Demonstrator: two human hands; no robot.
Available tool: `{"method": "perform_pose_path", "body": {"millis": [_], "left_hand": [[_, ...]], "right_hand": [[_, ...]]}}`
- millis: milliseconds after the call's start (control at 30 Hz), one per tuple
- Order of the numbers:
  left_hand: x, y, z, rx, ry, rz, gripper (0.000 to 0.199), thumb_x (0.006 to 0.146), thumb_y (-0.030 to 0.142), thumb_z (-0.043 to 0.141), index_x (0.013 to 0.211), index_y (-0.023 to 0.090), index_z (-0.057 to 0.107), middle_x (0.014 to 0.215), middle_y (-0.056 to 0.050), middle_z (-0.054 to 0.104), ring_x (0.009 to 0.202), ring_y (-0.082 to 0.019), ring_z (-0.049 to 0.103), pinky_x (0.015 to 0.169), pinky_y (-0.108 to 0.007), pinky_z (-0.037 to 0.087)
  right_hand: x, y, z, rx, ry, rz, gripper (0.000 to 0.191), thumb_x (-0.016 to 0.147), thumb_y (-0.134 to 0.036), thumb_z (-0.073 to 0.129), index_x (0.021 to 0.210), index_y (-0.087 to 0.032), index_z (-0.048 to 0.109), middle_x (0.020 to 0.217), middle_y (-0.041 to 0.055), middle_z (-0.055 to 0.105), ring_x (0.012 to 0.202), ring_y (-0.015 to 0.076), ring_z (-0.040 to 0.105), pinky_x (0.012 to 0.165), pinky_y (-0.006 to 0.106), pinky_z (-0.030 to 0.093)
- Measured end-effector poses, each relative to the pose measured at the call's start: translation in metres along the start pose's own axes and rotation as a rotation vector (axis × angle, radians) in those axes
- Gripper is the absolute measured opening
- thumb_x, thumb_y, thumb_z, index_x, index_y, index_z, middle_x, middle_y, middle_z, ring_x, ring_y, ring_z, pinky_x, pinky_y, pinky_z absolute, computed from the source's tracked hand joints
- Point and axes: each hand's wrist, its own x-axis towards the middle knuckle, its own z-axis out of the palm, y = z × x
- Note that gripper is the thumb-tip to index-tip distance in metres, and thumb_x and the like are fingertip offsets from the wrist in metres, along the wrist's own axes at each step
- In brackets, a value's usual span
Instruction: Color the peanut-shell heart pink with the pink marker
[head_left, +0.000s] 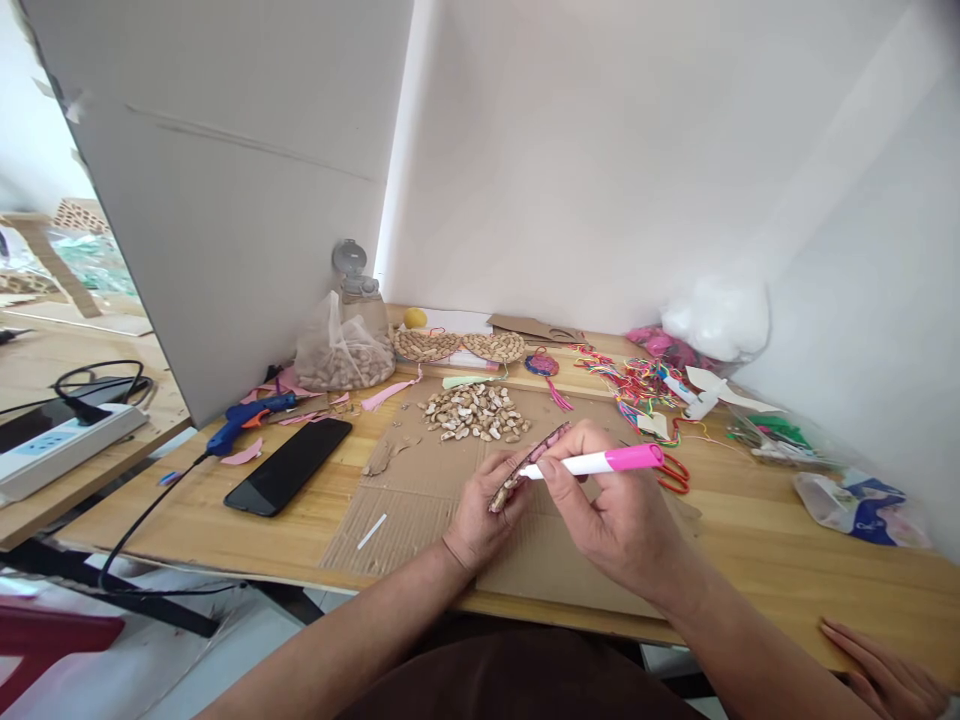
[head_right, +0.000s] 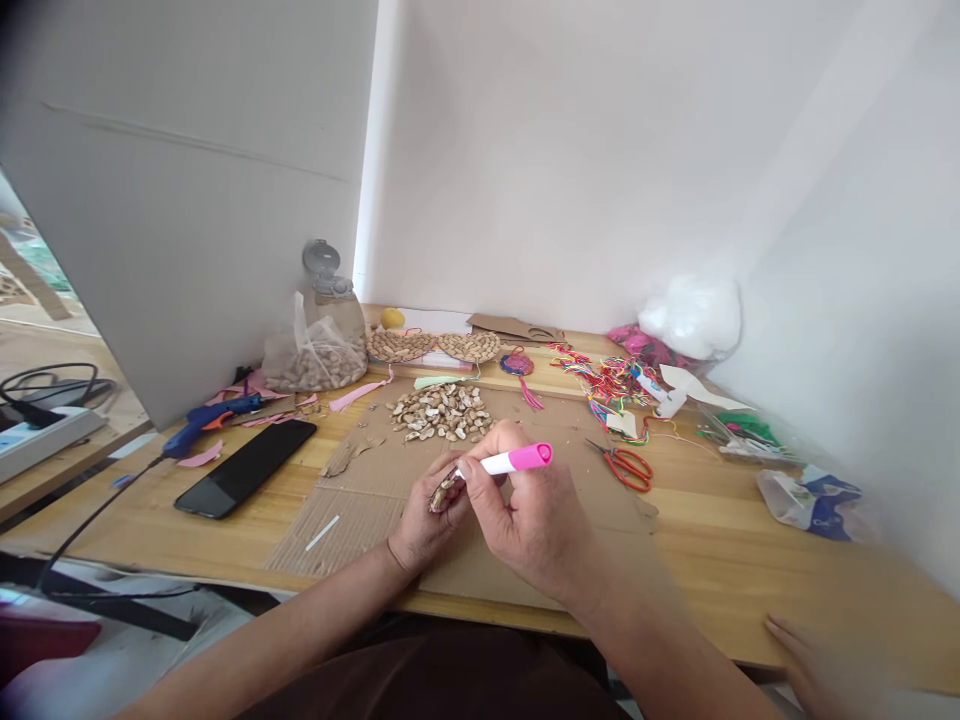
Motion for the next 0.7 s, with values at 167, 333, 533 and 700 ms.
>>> {"method": "perform_pose_path", "body": {"millis": [167,333,533,700], "left_hand": [[-0.0011,-0.0015,0.0001,0.013,0.001,0.004,0.035,0.092,0.014,0.058,0.125,0.023,0.067,0.106,-0.008,0.066,0.094,-0.019,0.064,0.086,-0.031,0.052],[-0.0006,-0.0031,0.0004,0.005,-0.001,0.032,0.039,0.093,0.015,0.059,0.13,0.025,0.064,0.106,-0.007,0.066,0.096,-0.02,0.064,0.088,-0.03,0.052],[0.0001,-0.0031,0.0002,0.01,-0.002,0.027,0.038,0.094,0.017,0.059,0.13,0.027,0.064,0.107,-0.006,0.067,0.097,-0.02,0.064,0.089,-0.031,0.051],[-0.0014,-0.0043,0.0009,-0.002,-0.011,0.022,0.04,0.093,0.015,0.059,0.131,0.027,0.064,0.109,-0.006,0.067,0.099,-0.02,0.064,0.089,-0.031,0.051]], "right_hand": [[0.0016,0.0038,0.0002,-0.043,0.042,-0.013,0.011,0.098,-0.029,0.053,0.091,-0.022,0.057,0.08,0.0021,0.066,0.071,0.0167,0.064,0.062,0.028,0.047],[0.0046,0.0042,-0.0014,-0.074,0.076,-0.059,0.009,0.097,-0.027,0.054,0.091,-0.022,0.057,0.081,0.0023,0.067,0.07,0.0158,0.064,0.058,0.027,0.046],[0.0051,0.0057,-0.0022,-0.096,0.107,-0.077,0.01,0.097,-0.026,0.054,0.089,-0.022,0.058,0.078,0.0021,0.066,0.066,0.0151,0.063,0.054,0.026,0.044],[0.0049,0.0046,-0.0023,-0.09,0.109,-0.083,0.01,0.097,-0.026,0.054,0.089,-0.021,0.058,0.079,0.0025,0.066,0.066,0.0146,0.063,0.054,0.026,0.044]]}}
